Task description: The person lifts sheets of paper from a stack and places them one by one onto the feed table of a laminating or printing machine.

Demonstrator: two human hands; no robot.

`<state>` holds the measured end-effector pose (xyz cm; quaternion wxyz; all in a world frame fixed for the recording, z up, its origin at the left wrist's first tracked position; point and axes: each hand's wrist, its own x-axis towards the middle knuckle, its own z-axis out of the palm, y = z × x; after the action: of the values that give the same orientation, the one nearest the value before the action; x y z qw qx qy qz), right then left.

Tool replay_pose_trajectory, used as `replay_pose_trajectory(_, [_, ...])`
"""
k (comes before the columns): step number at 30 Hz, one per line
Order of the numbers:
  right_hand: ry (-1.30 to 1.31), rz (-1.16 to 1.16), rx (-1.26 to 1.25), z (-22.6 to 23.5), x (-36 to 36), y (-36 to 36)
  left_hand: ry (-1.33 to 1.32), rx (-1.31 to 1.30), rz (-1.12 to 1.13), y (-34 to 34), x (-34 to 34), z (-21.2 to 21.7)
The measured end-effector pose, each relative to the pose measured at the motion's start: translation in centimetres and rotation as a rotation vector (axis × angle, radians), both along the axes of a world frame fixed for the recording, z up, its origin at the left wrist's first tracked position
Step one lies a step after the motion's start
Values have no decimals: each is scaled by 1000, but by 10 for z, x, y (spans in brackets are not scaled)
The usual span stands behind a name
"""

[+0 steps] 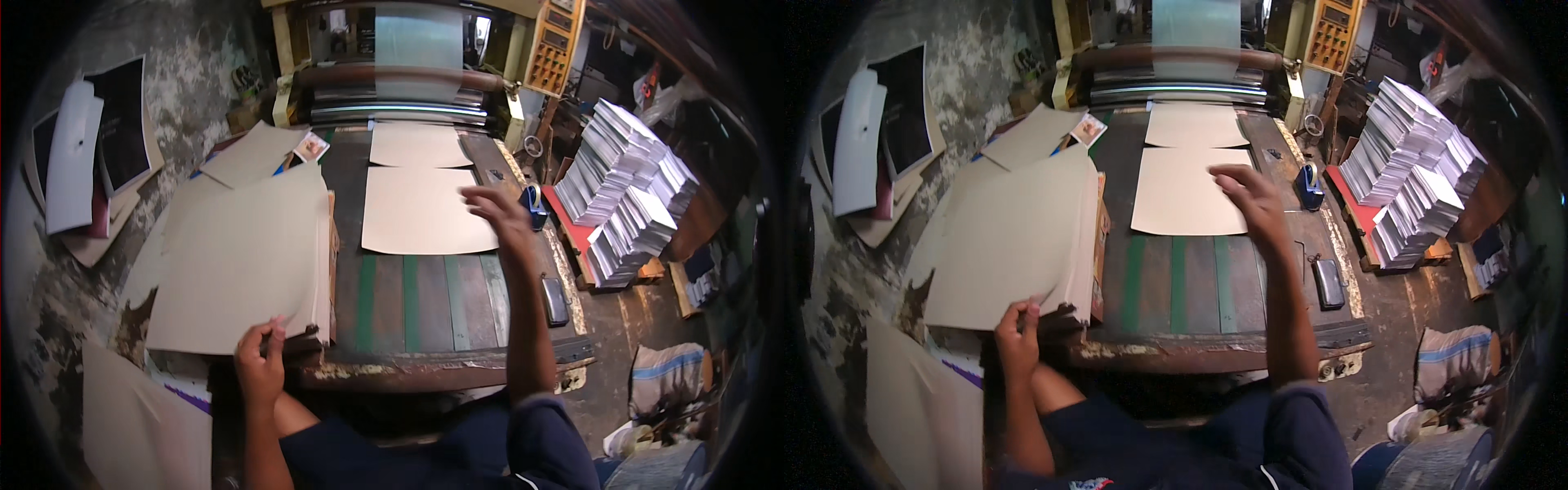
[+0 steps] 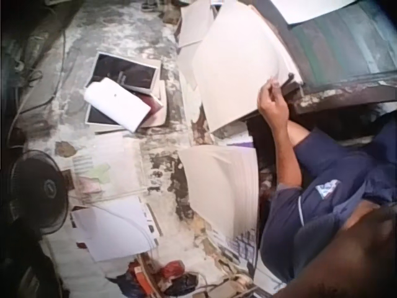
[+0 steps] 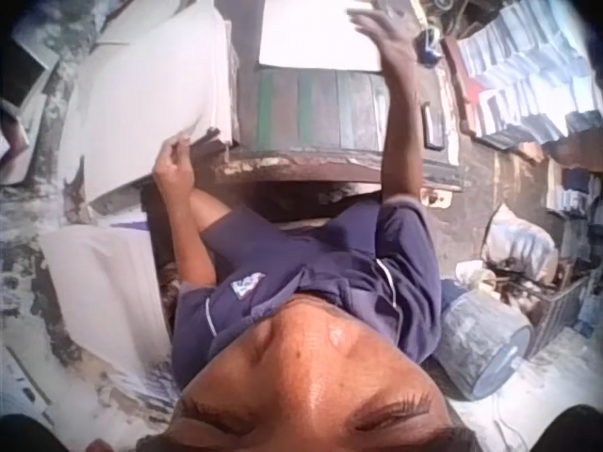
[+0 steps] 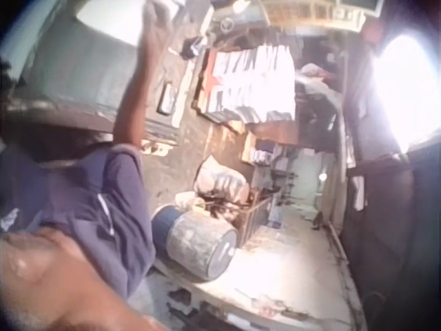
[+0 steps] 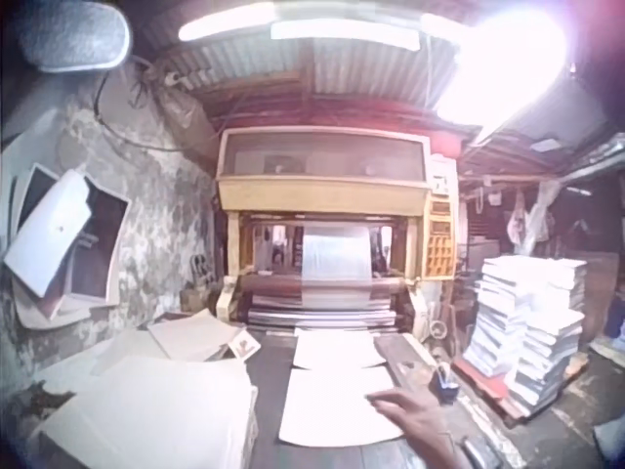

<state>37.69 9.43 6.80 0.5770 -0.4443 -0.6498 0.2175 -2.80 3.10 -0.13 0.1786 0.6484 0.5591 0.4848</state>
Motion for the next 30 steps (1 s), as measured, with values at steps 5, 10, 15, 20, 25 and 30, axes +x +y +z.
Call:
replay_pose_trajectory(5, [-411, -159, 40, -126, -59, 201, 221, 155, 28, 0, 8, -5])
replay_pose_trajectory(10, [-1020, -167, -119, -191, -108, 308, 340, 154, 12, -3, -8, -20])
replay_pose_trajectory(15, [-1069, -184, -214, -240, -34, 354, 376, 215, 9, 0, 10, -5])
replay_pose_trajectory(20, [-892, -767, -1013, -222, 60, 338, 424, 198, -61, 4, 6, -2])
replay_pose_trajectory(25, [-193, -235, -684, -206, 4, 267, 159, 69, 101, -6, -8, -16])
replay_pose_trajectory(30, [472, 827, -738, -148, -70, 76, -70, 229, 204, -3, 14, 12])
